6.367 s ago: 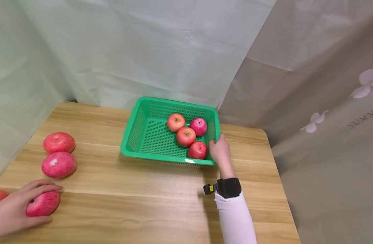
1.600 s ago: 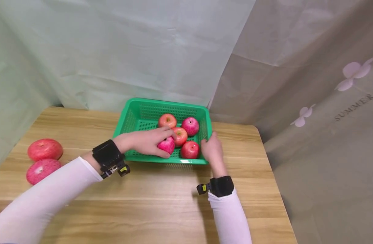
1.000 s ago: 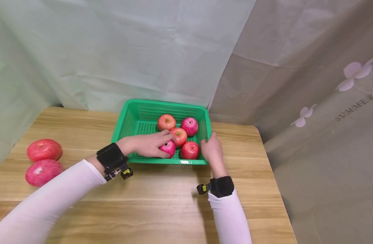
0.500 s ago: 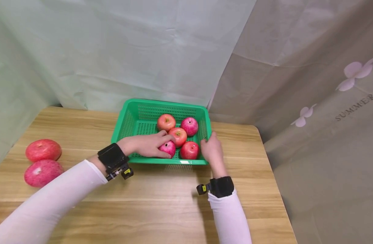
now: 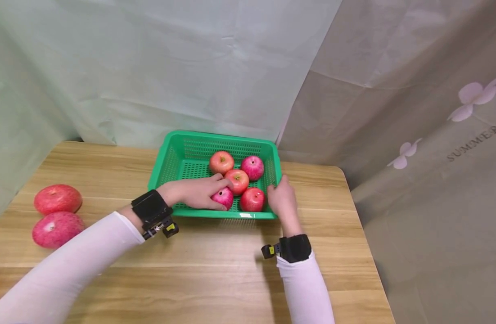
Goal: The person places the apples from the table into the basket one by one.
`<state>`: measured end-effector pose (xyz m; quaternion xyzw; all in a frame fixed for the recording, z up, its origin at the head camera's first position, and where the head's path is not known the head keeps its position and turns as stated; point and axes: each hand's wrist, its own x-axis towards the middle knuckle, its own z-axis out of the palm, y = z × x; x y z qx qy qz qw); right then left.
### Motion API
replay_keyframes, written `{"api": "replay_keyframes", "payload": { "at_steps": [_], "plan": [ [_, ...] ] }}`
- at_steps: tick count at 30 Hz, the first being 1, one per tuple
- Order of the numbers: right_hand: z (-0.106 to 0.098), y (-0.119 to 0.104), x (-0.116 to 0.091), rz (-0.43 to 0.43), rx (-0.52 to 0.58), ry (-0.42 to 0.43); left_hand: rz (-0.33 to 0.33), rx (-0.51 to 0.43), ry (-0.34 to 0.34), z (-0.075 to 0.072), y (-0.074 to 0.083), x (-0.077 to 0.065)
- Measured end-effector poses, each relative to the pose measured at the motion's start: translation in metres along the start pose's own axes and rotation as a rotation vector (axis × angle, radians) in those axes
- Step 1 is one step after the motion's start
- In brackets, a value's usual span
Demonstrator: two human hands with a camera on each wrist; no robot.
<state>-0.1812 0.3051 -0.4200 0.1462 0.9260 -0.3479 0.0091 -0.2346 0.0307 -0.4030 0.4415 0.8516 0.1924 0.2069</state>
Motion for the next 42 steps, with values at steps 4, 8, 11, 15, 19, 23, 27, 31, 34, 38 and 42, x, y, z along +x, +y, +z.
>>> {"api": "replay_keyframes", "payload": {
  "at_steps": [4,8,11,15,19,23,27,31,34,38,42],
  "plan": [
    [0.0008,-0.0005,-0.0006,0.013,0.005,-0.001,0.003,0.011,-0.004,-0.0010,0.0008,-0.0015],
    [0.0011,-0.0006,-0.0004,0.022,0.006,0.001,0.006,0.020,-0.003,-0.0016,0.0008,-0.0029],
    [0.0007,-0.0007,-0.0004,0.021,0.009,0.003,0.007,0.030,-0.001,-0.0013,-0.0003,-0.0027],
    [0.0000,-0.0009,-0.0002,0.018,0.012,0.003,0.011,0.033,0.002,-0.0005,-0.0021,-0.0017],
    [-0.0004,-0.0007,0.0001,0.020,0.012,0.003,0.018,0.016,0.004,0.0009,-0.0038,-0.0008],
    [-0.0004,-0.0006,-0.0001,0.017,0.015,0.003,0.015,-0.004,0.002,0.0020,-0.0055,-0.0005],
    [-0.0004,-0.0013,-0.0006,0.015,0.008,0.004,0.007,-0.025,-0.005,0.0024,-0.0067,-0.0011],
    [-0.0004,-0.0022,-0.0006,0.014,0.002,0.006,0.005,-0.038,-0.002,0.0032,-0.0069,-0.0011],
    [0.0005,-0.0016,-0.0002,0.016,0.000,0.007,0.002,-0.042,-0.001,0.0030,-0.0061,-0.0013],
    [0.0006,-0.0005,-0.0005,0.019,0.006,0.003,-0.001,-0.057,-0.007,0.0019,-0.0052,-0.0030],
    [-0.0005,-0.0006,-0.0009,0.020,0.003,0.003,0.008,-0.075,-0.009,0.0007,-0.0055,-0.0045]
  ]
}}
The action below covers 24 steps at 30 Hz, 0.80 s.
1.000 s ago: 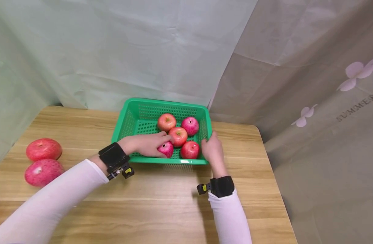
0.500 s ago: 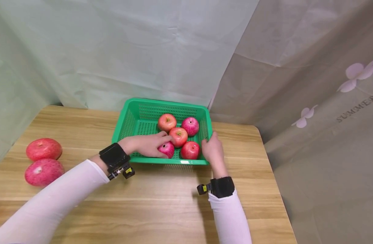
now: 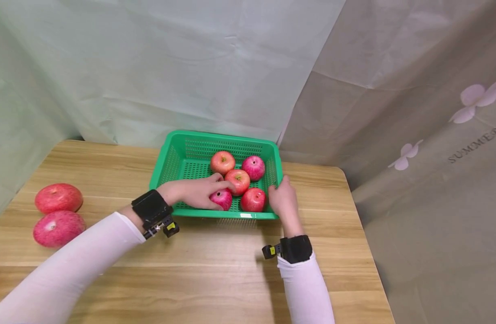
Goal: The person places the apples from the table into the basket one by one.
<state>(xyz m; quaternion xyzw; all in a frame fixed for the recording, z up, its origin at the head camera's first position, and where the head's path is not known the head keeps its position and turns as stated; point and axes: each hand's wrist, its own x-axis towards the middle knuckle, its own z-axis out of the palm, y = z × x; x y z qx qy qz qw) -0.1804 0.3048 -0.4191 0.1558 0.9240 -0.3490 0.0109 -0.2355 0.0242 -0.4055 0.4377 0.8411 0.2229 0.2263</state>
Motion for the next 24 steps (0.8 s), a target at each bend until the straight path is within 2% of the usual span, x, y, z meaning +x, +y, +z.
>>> {"api": "replay_keyframes", "payload": {
  "at_steps": [11,15,24],
  "plan": [
    [0.000,0.000,0.000,0.007,-0.002,-0.001,0.013,-0.021,0.003,-0.005,0.002,-0.006],
    [-0.001,0.000,0.000,0.004,-0.011,0.001,0.034,-0.010,0.017,-0.005,0.000,-0.009],
    [0.000,-0.001,0.000,0.004,-0.006,-0.002,0.032,-0.028,0.045,-0.010,-0.004,-0.019]
  ]
}}
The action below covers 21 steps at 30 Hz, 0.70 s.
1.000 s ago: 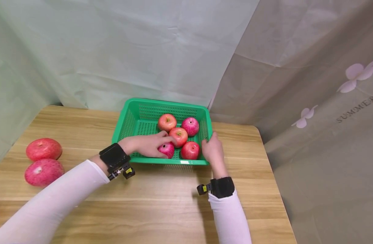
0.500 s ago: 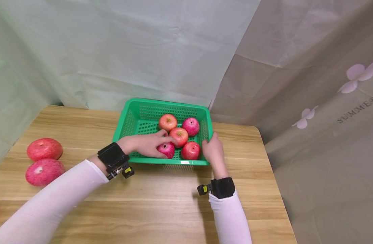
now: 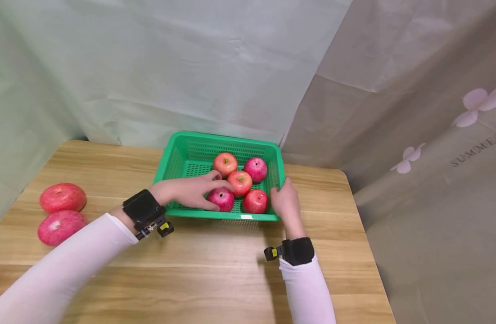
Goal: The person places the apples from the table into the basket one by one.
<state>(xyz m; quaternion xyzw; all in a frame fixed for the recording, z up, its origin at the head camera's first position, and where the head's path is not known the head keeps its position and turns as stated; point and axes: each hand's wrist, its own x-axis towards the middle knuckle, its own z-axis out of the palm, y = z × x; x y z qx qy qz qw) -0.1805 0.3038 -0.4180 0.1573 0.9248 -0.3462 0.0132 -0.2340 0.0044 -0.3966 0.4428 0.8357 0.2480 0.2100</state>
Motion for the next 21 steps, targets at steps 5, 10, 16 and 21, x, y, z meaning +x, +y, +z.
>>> {"api": "replay_keyframes", "payload": {
  "at_steps": [5,10,16,21],
  "plan": [
    [0.001,0.001,0.000,0.000,-0.004,-0.003,0.012,0.012,0.026,-0.003,0.001,-0.004],
    [0.001,0.001,0.000,-0.003,-0.003,-0.002,0.041,0.053,0.103,-0.005,-0.001,-0.008],
    [0.000,0.000,-0.001,-0.001,-0.002,0.001,0.093,0.078,0.202,-0.008,-0.002,-0.020],
    [0.000,0.001,-0.001,0.009,0.004,-0.004,0.104,0.065,0.278,-0.010,-0.004,-0.036]
  ]
}}
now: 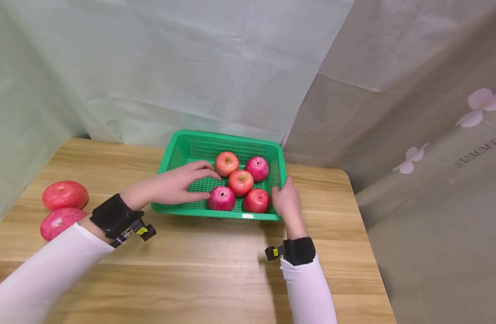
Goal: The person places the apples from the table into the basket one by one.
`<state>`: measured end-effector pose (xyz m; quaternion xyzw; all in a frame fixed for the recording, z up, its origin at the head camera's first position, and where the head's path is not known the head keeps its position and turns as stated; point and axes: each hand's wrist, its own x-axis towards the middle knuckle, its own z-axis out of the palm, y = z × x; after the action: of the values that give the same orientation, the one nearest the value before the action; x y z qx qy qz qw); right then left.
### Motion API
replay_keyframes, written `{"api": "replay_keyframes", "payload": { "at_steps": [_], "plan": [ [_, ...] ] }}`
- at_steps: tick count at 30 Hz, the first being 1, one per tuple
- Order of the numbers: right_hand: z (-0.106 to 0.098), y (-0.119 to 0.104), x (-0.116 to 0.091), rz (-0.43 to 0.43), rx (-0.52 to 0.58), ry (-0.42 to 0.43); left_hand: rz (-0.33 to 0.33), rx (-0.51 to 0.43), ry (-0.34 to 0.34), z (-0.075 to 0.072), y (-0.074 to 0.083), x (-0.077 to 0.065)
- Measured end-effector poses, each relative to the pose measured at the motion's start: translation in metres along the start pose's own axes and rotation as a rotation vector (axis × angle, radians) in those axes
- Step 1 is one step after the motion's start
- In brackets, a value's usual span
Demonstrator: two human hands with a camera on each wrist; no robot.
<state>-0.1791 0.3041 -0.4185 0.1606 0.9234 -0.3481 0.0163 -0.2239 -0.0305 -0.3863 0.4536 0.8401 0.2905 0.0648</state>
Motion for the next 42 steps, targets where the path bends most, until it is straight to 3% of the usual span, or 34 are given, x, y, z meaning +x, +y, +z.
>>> {"api": "replay_keyframes", "payload": {
  "at_steps": [18,42],
  "plan": [
    [0.001,0.002,-0.001,0.004,0.009,-0.023,-0.009,0.001,0.110,-0.016,-0.019,-0.056],
    [0.000,0.001,0.000,-0.009,-0.006,-0.013,-0.164,0.080,0.301,-0.039,-0.041,-0.151]
  ]
}}
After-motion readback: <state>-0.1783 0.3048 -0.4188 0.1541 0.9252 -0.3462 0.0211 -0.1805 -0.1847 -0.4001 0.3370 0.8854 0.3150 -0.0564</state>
